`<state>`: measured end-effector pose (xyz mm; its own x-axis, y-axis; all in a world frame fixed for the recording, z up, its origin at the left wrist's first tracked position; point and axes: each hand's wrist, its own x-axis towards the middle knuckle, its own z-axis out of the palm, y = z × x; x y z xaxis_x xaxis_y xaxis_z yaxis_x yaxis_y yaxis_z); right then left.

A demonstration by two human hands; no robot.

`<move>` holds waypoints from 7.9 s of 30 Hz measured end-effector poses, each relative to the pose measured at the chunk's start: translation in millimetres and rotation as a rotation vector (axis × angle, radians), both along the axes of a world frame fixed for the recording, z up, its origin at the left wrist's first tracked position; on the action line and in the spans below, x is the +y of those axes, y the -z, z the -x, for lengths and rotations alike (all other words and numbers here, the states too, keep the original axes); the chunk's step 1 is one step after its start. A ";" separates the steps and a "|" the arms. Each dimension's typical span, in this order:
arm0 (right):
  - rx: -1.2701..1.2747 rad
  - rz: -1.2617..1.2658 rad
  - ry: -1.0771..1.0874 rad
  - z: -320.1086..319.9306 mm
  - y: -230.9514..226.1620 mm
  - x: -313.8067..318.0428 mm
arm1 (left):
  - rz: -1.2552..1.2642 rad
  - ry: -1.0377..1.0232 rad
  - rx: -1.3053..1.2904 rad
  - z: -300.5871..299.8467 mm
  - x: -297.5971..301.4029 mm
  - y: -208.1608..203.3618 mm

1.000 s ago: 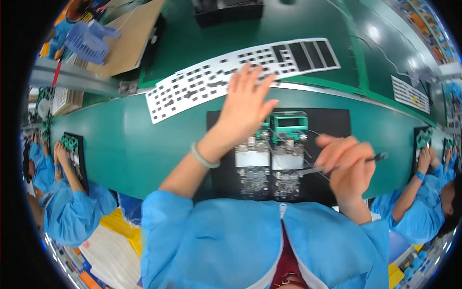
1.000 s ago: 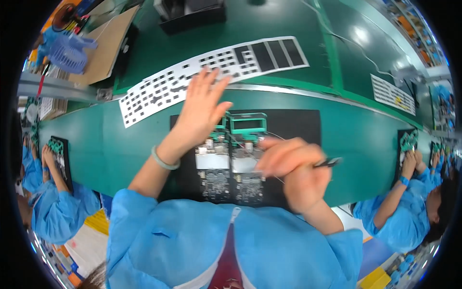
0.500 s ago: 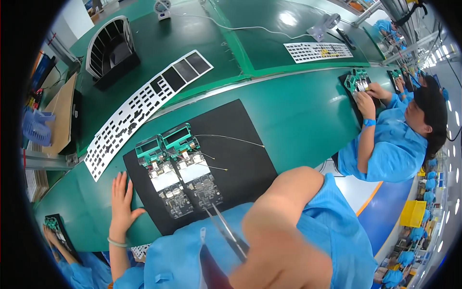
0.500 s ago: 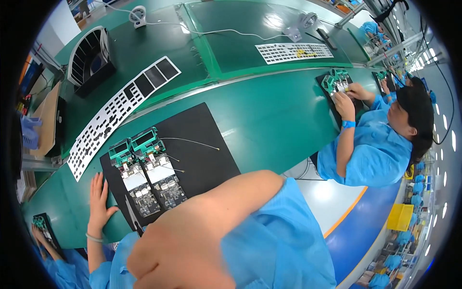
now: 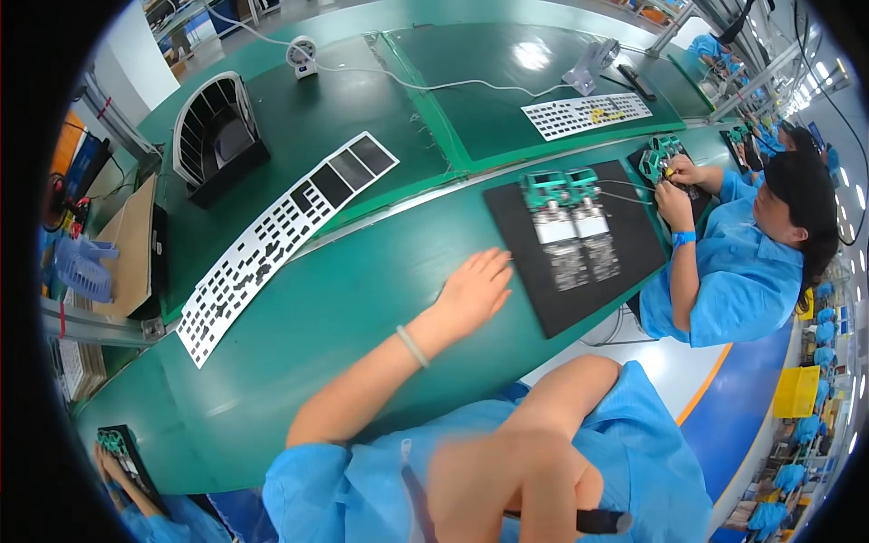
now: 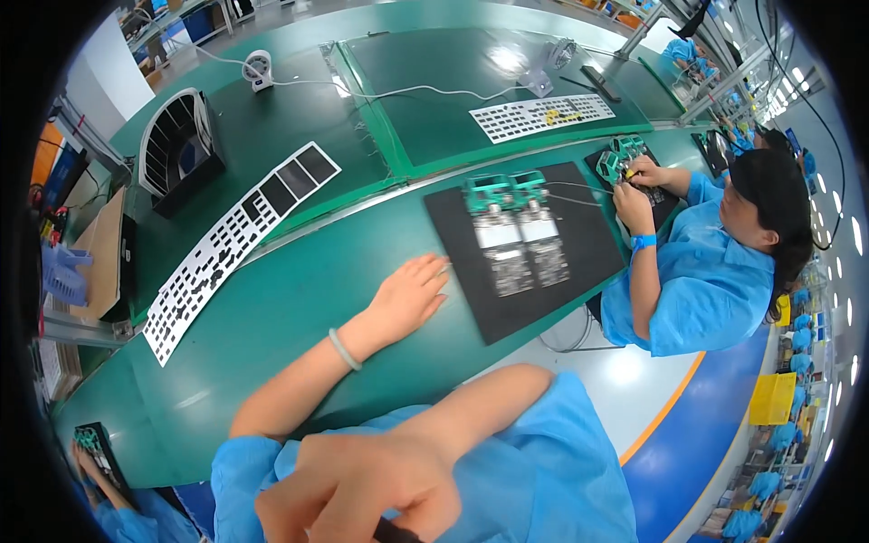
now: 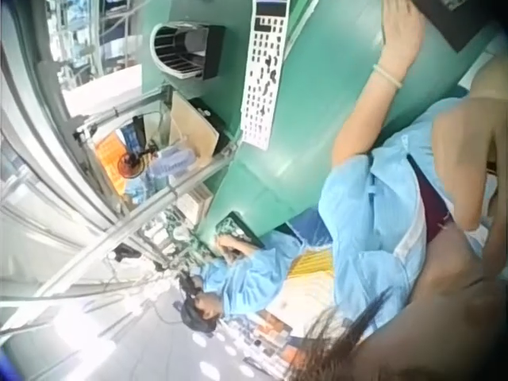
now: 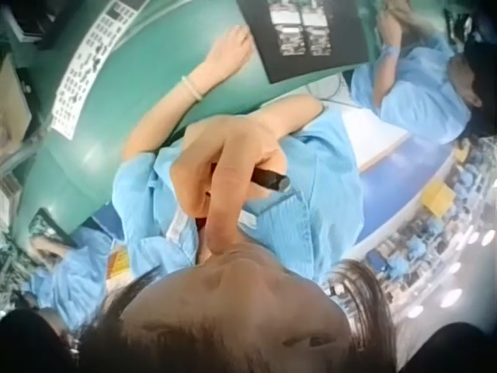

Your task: The person applies small adhesive strips to electronic components on a circuit board using tweezers.

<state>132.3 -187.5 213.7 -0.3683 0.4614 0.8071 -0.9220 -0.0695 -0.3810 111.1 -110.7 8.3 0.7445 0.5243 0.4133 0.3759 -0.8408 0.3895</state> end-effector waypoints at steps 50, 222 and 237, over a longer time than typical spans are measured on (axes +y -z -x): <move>-0.476 0.870 -0.007 84.3 218.6 131.5 | 0.828 -0.389 -0.980 172.9 11.3 -19.4; -0.862 0.776 0.723 -56.5 195.3 98.1 | -0.308 -0.430 0.456 130.3 1.7 -42.5; -1.066 0.186 1.079 37.3 180.9 251.1 | -0.158 -0.451 0.330 201.7 138.6 -11.4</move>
